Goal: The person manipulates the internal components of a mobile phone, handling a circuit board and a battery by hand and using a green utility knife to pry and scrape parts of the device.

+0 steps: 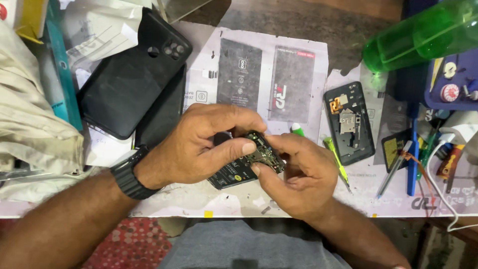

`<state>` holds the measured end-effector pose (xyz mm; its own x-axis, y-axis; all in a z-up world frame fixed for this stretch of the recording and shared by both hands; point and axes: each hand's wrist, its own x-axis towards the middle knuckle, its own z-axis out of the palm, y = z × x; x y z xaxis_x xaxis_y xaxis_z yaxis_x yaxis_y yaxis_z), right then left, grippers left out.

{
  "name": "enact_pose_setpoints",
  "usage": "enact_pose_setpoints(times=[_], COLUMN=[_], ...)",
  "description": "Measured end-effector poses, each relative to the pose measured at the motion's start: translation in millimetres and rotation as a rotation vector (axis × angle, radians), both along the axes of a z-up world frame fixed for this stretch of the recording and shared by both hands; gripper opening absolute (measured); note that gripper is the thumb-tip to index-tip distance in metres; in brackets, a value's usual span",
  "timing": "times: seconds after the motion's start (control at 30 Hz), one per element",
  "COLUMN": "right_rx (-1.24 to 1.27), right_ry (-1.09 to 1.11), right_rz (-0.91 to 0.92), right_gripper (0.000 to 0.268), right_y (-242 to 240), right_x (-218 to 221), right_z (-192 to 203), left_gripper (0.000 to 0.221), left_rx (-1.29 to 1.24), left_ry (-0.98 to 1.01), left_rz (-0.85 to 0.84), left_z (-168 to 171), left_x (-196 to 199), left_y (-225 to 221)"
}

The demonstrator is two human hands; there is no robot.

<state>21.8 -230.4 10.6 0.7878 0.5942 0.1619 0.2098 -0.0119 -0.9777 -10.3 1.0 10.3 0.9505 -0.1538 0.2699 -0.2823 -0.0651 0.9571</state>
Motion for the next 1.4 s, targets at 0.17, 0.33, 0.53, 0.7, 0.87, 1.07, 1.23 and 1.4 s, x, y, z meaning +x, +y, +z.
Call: enact_pose_setpoints(times=[0.17,0.33,0.53,0.7,0.87,1.07,1.23,1.4], right_rx=[-0.006,-0.044,-0.061,-0.08,-0.146,-0.132,-0.08,-0.041], right_ry=[-0.08,-0.102,-0.109,-0.148,-0.343,-0.299,-0.142,0.107], right_rz=[-0.023,-0.052,-0.045,-0.039,-0.119,-0.201,-0.194,-0.181], right_gripper=[0.046,0.044,0.045,0.045,0.035,0.024,0.023,0.024], right_y=[-0.8,0.1,0.7,0.2,2.5,13.5,4.6,1.8], right_x=[0.7,0.6,1.9,4.4,4.6,8.7,5.7,7.6], right_z=[-1.9,-2.8,-1.3,-0.8,8.1,8.5,-11.4,-20.2], left_gripper=[0.023,0.023,0.022,0.026,0.051,0.04,0.025,0.023], left_rx=[0.077,0.1,0.066,0.107,-0.017,-0.162,-0.156,-0.099], left_ry=[-0.113,-0.186,-0.141,-0.086,0.096,0.336,0.608,0.689], left_rz=[0.003,-0.023,-0.043,-0.027,-0.068,-0.173,-0.227,-0.264], left_z=[1.8,5.3,7.1,0.7,-3.6,9.8,3.6,-1.3], left_x=[1.7,3.5,4.7,2.6,-3.9,3.6,2.2,3.7], left_y=[-0.2,3.4,2.6,4.4,-0.8,-0.5,0.5,1.6])
